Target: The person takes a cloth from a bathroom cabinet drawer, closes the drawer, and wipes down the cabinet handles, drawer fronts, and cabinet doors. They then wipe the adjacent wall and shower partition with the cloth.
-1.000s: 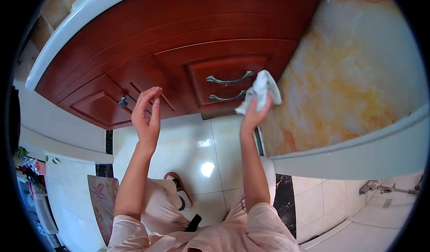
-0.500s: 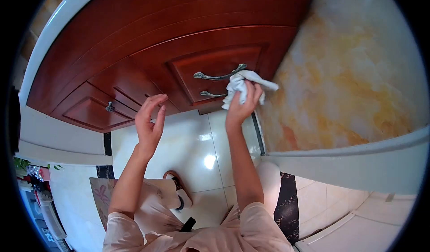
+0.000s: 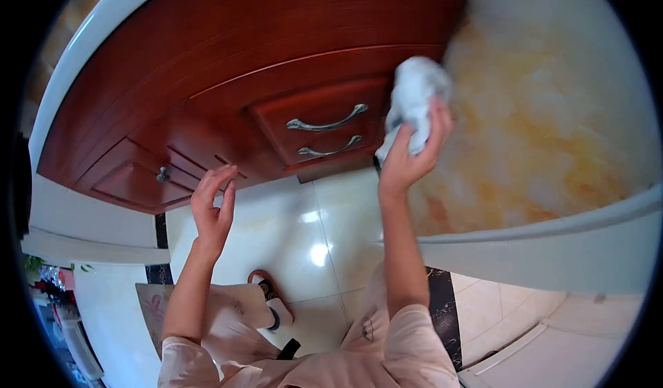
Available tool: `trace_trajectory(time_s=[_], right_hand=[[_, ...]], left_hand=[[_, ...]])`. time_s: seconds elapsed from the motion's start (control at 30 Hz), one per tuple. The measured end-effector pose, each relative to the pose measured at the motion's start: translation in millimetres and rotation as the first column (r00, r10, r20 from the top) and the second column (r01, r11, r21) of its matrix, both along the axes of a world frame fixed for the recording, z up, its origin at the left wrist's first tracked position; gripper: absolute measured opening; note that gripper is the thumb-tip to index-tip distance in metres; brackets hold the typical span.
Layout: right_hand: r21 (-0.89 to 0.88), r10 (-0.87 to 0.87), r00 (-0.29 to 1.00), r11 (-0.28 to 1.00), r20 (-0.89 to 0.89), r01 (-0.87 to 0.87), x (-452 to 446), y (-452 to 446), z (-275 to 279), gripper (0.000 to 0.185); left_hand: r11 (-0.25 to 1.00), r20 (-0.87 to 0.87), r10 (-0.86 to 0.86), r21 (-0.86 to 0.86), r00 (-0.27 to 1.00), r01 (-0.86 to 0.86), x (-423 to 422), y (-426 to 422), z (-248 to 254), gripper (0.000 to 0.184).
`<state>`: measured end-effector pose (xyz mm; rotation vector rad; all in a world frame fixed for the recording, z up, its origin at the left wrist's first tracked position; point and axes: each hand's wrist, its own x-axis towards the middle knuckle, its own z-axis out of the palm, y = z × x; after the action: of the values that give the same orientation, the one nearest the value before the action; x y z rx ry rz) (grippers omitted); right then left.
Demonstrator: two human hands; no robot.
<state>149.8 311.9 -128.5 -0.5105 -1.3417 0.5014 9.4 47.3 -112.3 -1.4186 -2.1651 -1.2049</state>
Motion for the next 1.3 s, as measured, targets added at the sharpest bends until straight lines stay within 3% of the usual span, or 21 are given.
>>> trace_trajectory(time_s=[0.03,0.13,0.17,0.23,0.3,0.37,0.43,0.47,0.53,0.57,0.63,0.67,0.77,0.8,0.83,0.9,0.97,1.03,1.13,1.27,1.3], right_hand=[[0.081,-0.011,1.0,0.997,-0.018,0.013,-4,-1,22,0.039],[0.326,-0.075,0.93,0.944,0.36,-0.05,-27,10,27,0.055],[0.385,-0.107,0.935,0.922,0.339,-0.035,-37,13,16,0.057],[0.311,-0.107,0.923,0.95,0.368,-0.014,-31,22,-28,0.054],[0.05,-0.029,0.945,0.999,0.327,0.014,-36,5,-77,0.046],[-0.103,0.052,0.964,0.994,0.26,-0.026,-50,-28,-123,0.041],[-0.014,0.046,0.932,0.999,0.359,-0.044,-64,-70,-150,0.038],[-0.002,0.077,0.895,0.996,0.438,-0.085,-68,-91,-138,0.039],[0.02,0.071,0.915,0.996,0.397,-0.086,-85,-105,-127,0.041],[0.033,0.06,0.885,0.996,0.462,-0.085,-89,-110,-134,0.037],[0.116,0.199,0.817,0.945,0.541,-0.306,-108,-130,-165,0.03],[0.167,0.302,0.739,0.858,0.603,-0.487,-107,-136,-150,0.019],[0.144,0.39,0.674,0.792,0.628,-0.593,-117,-155,-175,0.019],[0.255,0.301,0.726,0.797,0.619,-0.548,-117,-150,-173,0.018],[0.206,0.307,0.69,0.806,0.656,-0.555,-117,-146,-199,0.016],[0.098,0.352,0.781,0.881,0.517,-0.462,-108,-121,-213,0.013],[-0.008,0.2,0.917,0.978,0.346,-0.211,-84,-91,-212,0.022],[-0.461,0.143,0.989,0.88,0.033,-0.112,-76,-66,-202,0.027],[-0.615,0.129,0.978,0.762,-0.164,-0.203,-77,-61,-179,0.033],[-0.527,0.1,0.993,0.848,0.056,-0.056,-109,-122,-185,0.046],[-0.52,0.204,0.977,0.842,0.061,-0.144,-116,-141,-189,0.048]], left_hand=[[1.0,0.017,0.003,-0.011,1.0,-0.002,1,-2,3,0.022],[1.0,0.053,0.008,-0.007,0.999,-0.008,-1,-8,9,0.021],[1.0,0.036,0.024,-0.007,0.999,-0.023,-1,-12,9,0.022],[0.998,-0.001,0.056,-0.001,0.998,-0.056,1,-15,9,0.022],[0.997,0.018,0.073,0.0,0.997,-0.073,1,-23,13,0.022],[0.997,0.008,0.08,-0.006,0.997,-0.08,0,-29,13,0.022],[0.996,-0.03,0.084,-0.026,0.996,-0.085,4,-31,10,0.021],[0.996,-0.031,0.087,-0.03,0.996,-0.088,3,-35,10,0.022],[0.995,-0.031,0.087,-0.036,0.996,-0.088,4,-40,12,0.022],[0.996,-0.029,0.086,-0.035,0.996,-0.087,3,-41,10,0.022],[0.997,-0.022,0.075,-0.033,0.997,-0.076,4,-40,8,0.021],[0.997,-0.035,0.066,-0.036,0.997,-0.067,9,-34,6,0.021],[0.995,-0.09,0.05,-0.076,0.995,-0.057,11,-30,5,0.021],[0.996,-0.075,0.042,-0.073,0.996,-0.048,10,-31,7,0.022],[0.996,-0.077,0.055,-0.061,0.995,-0.06,8,-34,9,0.022],[0.996,-0.069,0.082,-0.029,0.994,-0.084,7,-40,13,0.022],[0.992,-0.074,0.116,-0.04,0.99,-0.12,7,-47,16,0.022],[0.988,-0.078,0.135,-0.064,0.988,-0.14,7,-52,16,0.022],[0.987,-0.057,0.138,-0.07,0.989,-0.142,5,-56,15,0.022],[0.985,-0.059,0.164,-0.051,0.985,-0.167,2,-61,18,0.022],[0.984,-0.053,0.167,-0.048,0.985,-0.169,2,-60,18,0.022]])
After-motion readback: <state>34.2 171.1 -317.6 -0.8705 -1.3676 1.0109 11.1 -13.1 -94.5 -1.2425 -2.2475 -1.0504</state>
